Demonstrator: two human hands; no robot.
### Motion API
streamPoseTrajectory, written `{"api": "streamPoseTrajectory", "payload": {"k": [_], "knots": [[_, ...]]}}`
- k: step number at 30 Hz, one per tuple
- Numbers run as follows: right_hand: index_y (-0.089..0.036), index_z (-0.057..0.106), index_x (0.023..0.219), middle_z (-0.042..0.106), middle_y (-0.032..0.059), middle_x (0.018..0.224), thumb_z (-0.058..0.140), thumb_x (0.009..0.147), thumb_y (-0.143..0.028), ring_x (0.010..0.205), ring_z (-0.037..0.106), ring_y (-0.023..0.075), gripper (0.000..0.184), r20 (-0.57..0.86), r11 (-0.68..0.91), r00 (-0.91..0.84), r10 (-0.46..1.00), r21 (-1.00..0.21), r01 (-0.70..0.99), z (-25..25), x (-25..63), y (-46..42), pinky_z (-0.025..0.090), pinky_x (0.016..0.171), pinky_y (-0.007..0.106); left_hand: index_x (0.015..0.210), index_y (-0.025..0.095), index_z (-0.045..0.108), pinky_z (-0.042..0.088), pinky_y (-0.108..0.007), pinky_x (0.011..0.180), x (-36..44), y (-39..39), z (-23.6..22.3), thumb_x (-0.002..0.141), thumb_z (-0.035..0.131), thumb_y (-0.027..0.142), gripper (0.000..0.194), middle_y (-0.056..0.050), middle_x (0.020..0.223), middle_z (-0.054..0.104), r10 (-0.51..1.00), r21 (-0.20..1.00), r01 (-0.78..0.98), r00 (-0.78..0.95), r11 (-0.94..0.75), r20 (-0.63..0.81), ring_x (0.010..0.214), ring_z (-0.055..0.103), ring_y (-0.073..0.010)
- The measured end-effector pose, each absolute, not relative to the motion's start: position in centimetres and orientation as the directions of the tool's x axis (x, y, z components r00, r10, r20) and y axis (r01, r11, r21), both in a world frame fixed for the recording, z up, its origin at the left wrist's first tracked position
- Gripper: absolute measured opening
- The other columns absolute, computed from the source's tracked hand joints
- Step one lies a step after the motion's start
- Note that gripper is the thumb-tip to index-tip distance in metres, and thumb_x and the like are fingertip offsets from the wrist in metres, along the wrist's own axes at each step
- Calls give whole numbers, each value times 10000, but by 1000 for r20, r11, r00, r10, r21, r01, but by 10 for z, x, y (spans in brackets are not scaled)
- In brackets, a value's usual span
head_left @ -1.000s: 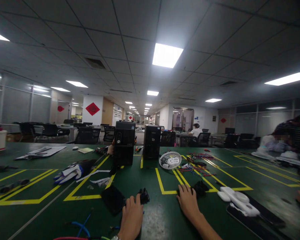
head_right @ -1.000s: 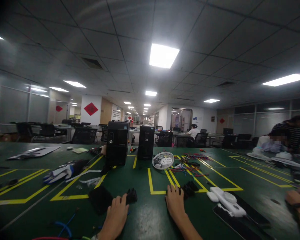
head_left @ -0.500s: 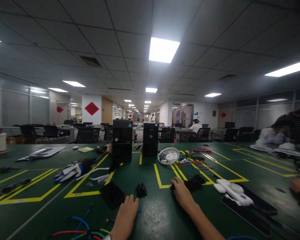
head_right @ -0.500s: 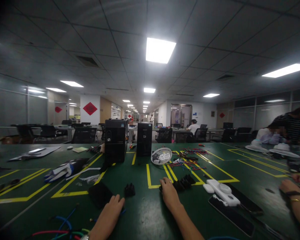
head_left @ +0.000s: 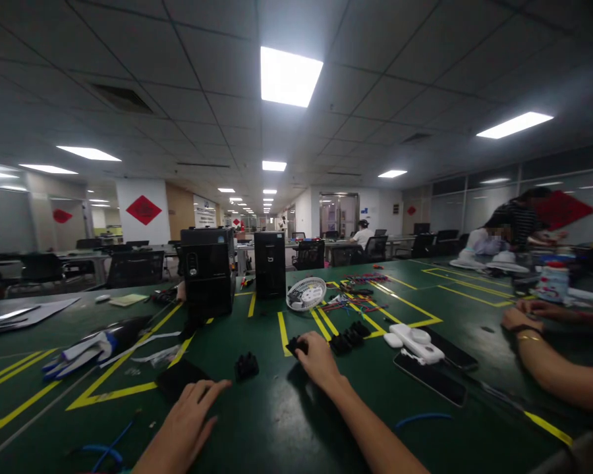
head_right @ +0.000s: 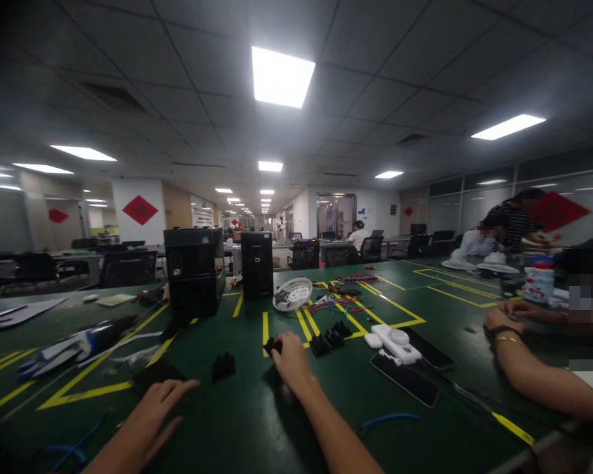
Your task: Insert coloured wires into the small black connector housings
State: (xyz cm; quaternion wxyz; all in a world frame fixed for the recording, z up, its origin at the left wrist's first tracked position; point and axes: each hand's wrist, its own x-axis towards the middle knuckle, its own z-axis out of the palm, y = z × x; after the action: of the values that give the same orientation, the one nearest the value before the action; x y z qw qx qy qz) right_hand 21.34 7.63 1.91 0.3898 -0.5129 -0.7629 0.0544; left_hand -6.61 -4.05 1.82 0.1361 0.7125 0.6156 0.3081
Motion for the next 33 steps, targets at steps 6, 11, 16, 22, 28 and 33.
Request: {"api": "streamPoseTrajectory", "payload": {"k": [6,11,16,22,28,33], "knots": [[-200,639,1015,632,43,1021,672,740,-175,943,599,186,279,613,677,-290,735,-641,362,30,169,23,485,807,285,1255,191,442,537,-381,648,45,1,32,900,431,457,444,-115,956,646,964,891,-451,-211,51,-162,743,661,-222],[-229,509,1288,503,70,1335,525,774,-87,1225,470,199,533,563,715,-444,698,-501,488,31,223,-23,368,1043,338,1151,180,501,522,-316,550,69,22,6,899,498,352,305,-84,806,682,962,790,-611,-182,50,-202,598,673,-198],[-253,629,1154,489,114,1357,430,703,3,1278,417,290,556,384,221,-107,917,-265,939,-7,365,-37,371,1012,452,1179,183,473,468,-276,448,65,20,-6,911,437,452,382,-117,843,707,966,799,-584,-91,145,-242,572,673,-210],[-259,650,923,644,79,1036,417,906,-207,997,593,249,240,269,214,-163,949,-171,962,-23,413,-35,444,850,394,1073,108,517,464,-264,425,67,31,-7,898,498,391,332,-158,898,697,973,814,-576,-135,77,-188,559,663,-191],[-194,601,904,633,102,1011,403,914,-174,937,574,253,199,292,311,-272,917,-95,946,-3,348,-12,406,787,368,1053,119,545,557,-337,581,49,36,-13,893,521,364,294,-147,946,690,968,822,-561,-133,103,-212,663,697,-210],[-163,527,1011,661,92,887,387,898,-107,801,615,196,189,198,386,-344,918,-242,890,18,293,16,373,670,268,1068,128,546,539,-316,540,46,33,-7,895,506,393,320,-159,1028,673,972,829,-556,-159,58,-175,661,689,-203]]}}
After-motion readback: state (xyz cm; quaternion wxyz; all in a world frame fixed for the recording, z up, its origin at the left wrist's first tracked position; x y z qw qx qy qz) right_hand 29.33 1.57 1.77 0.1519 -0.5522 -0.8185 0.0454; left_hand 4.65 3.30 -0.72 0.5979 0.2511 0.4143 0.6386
